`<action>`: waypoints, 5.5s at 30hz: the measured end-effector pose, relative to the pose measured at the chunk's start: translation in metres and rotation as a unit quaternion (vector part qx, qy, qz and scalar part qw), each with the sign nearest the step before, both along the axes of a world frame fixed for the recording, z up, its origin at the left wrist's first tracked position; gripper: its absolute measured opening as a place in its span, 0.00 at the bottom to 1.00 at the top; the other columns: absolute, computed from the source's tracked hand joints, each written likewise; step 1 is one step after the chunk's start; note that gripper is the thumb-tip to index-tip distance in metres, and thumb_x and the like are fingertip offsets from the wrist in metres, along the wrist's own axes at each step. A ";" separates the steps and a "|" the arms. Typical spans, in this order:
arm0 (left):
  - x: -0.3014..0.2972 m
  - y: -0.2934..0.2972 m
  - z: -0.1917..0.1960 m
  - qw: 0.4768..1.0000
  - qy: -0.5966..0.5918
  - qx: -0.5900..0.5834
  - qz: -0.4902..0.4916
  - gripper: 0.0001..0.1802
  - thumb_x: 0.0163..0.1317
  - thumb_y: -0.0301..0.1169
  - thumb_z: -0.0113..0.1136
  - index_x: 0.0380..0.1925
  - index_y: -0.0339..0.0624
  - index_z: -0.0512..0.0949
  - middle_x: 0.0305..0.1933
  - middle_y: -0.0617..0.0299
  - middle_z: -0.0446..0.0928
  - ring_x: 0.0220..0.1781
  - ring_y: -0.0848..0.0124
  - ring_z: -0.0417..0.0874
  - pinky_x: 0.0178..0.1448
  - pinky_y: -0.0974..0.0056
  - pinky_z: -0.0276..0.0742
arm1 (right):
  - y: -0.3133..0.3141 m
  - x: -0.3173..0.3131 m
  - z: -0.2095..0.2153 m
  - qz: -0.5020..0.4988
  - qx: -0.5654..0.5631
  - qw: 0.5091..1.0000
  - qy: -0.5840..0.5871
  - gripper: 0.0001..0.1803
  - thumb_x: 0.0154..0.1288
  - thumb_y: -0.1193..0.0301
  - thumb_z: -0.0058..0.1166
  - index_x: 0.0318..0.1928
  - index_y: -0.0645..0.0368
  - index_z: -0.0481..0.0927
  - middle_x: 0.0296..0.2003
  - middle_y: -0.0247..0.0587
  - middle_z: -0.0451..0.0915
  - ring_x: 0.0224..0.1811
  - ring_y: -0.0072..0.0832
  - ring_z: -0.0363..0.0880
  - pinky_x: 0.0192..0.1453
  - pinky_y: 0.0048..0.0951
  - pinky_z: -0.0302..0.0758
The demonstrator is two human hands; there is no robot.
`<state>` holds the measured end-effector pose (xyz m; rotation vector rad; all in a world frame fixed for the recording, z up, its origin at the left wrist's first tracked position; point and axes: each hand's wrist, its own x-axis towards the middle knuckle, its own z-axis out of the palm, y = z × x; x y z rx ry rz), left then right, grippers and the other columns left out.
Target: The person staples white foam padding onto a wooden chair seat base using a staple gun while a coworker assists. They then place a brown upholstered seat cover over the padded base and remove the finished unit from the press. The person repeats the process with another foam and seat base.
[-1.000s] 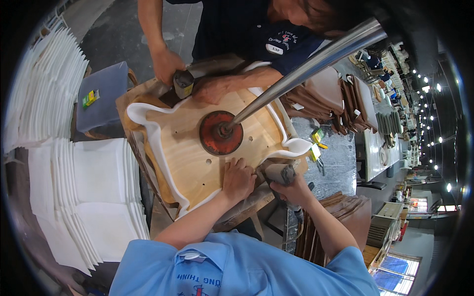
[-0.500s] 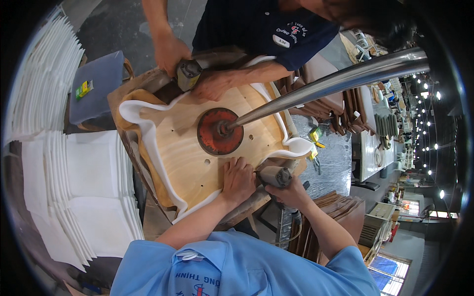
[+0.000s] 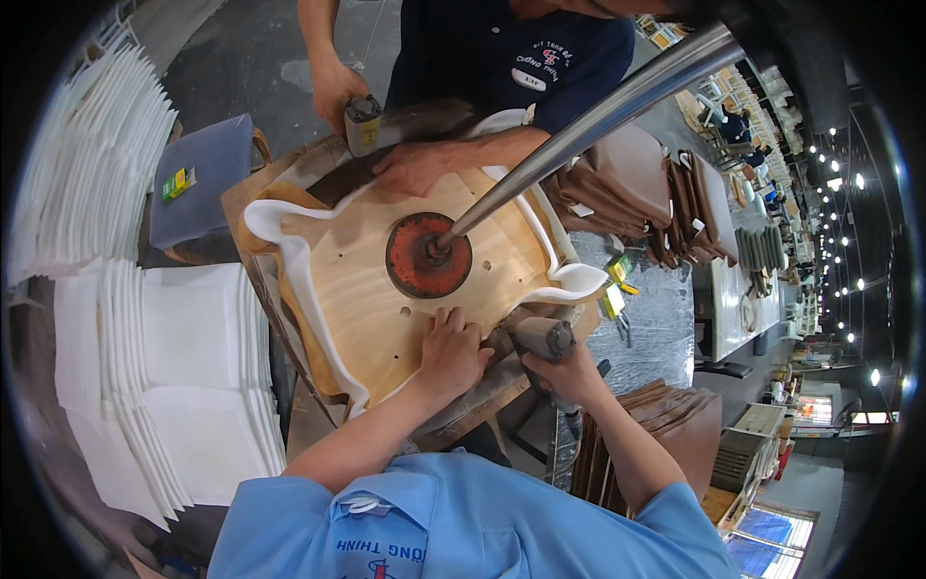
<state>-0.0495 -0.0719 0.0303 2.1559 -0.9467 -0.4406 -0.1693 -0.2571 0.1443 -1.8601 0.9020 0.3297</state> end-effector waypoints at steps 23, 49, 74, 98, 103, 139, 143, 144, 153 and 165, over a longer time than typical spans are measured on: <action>-0.007 -0.012 -0.012 0.996 0.008 -0.058 0.067 0.07 0.68 0.33 0.70 0.34 0.40 0.87 0.51 0.50 0.77 0.59 0.47 0.74 0.64 0.42 0.68 | 0.021 0.022 0.016 0.022 0.015 0.996 0.080 0.25 0.71 0.68 0.77 0.65 0.63 0.87 0.38 0.37 0.90 0.31 0.23 0.86 0.38 0.31 0.85; -0.004 -0.005 -0.016 0.997 0.038 -0.060 0.032 0.07 0.64 0.29 0.73 0.38 0.39 0.88 0.56 0.50 0.78 0.65 0.47 0.75 0.68 0.42 0.71 | 0.038 0.013 0.009 0.036 -0.025 0.998 0.045 0.23 0.72 0.66 0.76 0.60 0.66 0.87 0.37 0.40 0.91 0.35 0.27 0.88 0.43 0.35 0.85; 0.007 0.016 -0.019 0.993 -0.012 -0.103 0.048 0.04 0.56 0.30 0.74 0.30 0.46 0.88 0.47 0.57 0.80 0.59 0.51 0.76 0.62 0.45 0.69 | 0.047 0.009 0.003 0.026 0.011 0.999 0.035 0.23 0.71 0.67 0.76 0.61 0.66 0.87 0.36 0.39 0.89 0.26 0.23 0.84 0.33 0.31 0.82; 0.017 0.025 -0.022 0.994 -0.050 -0.098 0.019 0.04 0.60 0.30 0.70 0.31 0.42 0.88 0.47 0.51 0.80 0.58 0.49 0.77 0.61 0.45 0.74 | 0.063 0.004 -0.003 0.010 0.017 1.000 -0.004 0.20 0.73 0.62 0.75 0.55 0.65 0.89 0.28 0.37 0.87 0.25 0.24 0.84 0.33 0.33 0.80; 0.018 0.026 -0.021 0.995 -0.036 -0.093 0.000 0.03 0.60 0.29 0.69 0.32 0.43 0.88 0.49 0.50 0.80 0.58 0.49 0.78 0.61 0.45 0.75 | 0.071 0.011 -0.011 0.031 -0.045 0.998 -0.017 0.19 0.73 0.64 0.75 0.53 0.67 0.88 0.27 0.36 0.86 0.24 0.24 0.84 0.32 0.33 0.79; -0.038 0.217 0.054 0.960 0.139 -0.140 0.198 0.06 0.75 0.25 0.67 0.47 0.36 0.88 0.42 0.55 0.86 0.41 0.67 0.87 0.48 0.62 0.83 | 0.099 -0.037 -0.014 -0.087 -0.015 0.994 -0.068 0.26 0.69 0.68 0.78 0.64 0.62 0.85 0.51 0.46 0.92 0.51 0.38 0.91 0.60 0.40 0.86; -0.065 0.224 0.058 0.969 0.116 -0.102 0.192 0.08 0.74 0.26 0.67 0.48 0.35 0.88 0.43 0.51 0.86 0.42 0.61 0.89 0.48 0.59 0.84 | 0.086 -0.058 -0.040 -0.067 -0.070 0.982 -0.163 0.25 0.69 0.66 0.78 0.62 0.62 0.86 0.49 0.48 0.92 0.54 0.41 0.92 0.62 0.43 0.85; -0.071 0.227 0.058 0.966 0.122 -0.092 0.208 0.07 0.73 0.25 0.68 0.48 0.35 0.88 0.43 0.53 0.85 0.42 0.63 0.89 0.48 0.60 0.84 | 0.086 -0.056 -0.039 -0.058 -0.059 0.983 -0.165 0.26 0.69 0.65 0.78 0.62 0.63 0.86 0.50 0.49 0.92 0.55 0.41 0.92 0.63 0.43 0.85; -0.106 0.244 0.054 0.938 0.184 -0.097 0.276 0.08 0.73 0.25 0.68 0.49 0.36 0.88 0.44 0.55 0.86 0.43 0.66 0.89 0.50 0.61 0.84 | 0.100 -0.048 -0.024 -0.020 -0.106 0.971 -0.214 0.27 0.66 0.65 0.79 0.63 0.61 0.87 0.55 0.53 0.92 0.62 0.50 0.90 0.67 0.44 0.83; -0.023 0.298 0.064 0.977 0.151 -0.037 0.147 0.08 0.74 0.29 0.68 0.49 0.40 0.89 0.44 0.57 0.86 0.41 0.66 0.86 0.49 0.60 0.83 | 0.130 -0.043 -0.029 -0.078 -0.228 0.955 -0.172 0.27 0.64 0.65 0.80 0.61 0.60 0.88 0.55 0.58 0.88 0.62 0.57 0.88 0.66 0.50 0.83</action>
